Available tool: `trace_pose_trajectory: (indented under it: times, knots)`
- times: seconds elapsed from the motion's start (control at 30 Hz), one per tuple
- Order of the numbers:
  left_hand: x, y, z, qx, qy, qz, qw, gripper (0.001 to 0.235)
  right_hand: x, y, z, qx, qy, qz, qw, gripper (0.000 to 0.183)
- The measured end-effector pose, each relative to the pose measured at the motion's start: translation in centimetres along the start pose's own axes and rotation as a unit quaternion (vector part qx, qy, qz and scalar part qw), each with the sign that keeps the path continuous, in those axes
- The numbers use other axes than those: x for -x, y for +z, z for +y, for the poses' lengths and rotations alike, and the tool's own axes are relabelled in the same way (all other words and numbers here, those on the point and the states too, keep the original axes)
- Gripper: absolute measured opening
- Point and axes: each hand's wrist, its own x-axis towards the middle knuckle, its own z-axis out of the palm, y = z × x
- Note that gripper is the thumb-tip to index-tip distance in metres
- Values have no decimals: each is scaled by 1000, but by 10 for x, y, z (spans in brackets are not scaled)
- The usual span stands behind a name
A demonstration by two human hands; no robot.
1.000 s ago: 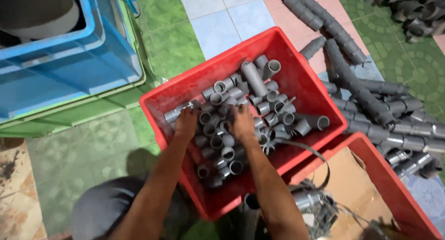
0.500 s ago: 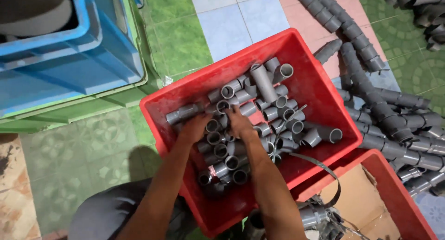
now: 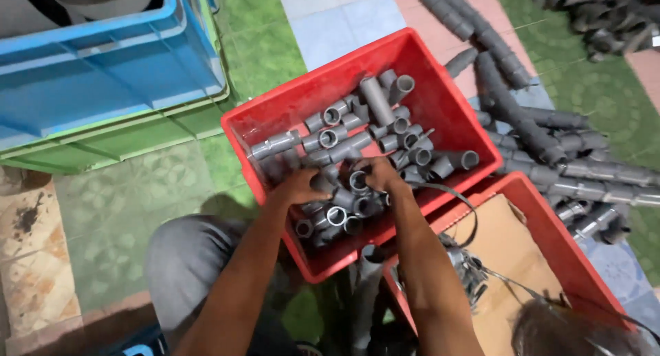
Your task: Assembling a structure from PVC pipes and T-junction fittings by hand.
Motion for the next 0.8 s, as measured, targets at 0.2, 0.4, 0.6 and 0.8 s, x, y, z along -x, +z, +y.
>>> trace_pose_trajectory:
  times: [0.2, 0.4, 0.6, 0.8]
  knots:
    - [48, -1, 54, -17, 79, 32, 996, 81, 43, -7, 26, -6, 74, 45, 996, 37]
    - [72, -12, 79, -63, 64, 8, 996, 96, 117, -29, -51, -12, 94, -11, 995, 32]
    - [81, -13, 100, -44, 198, 44, 978, 78, 144, -54, -68, -111, 118, 7, 987, 34]
    - [117, -17, 146, -57, 255, 24, 965, 73, 180, -80, -69, 0, 67, 119, 991, 31]
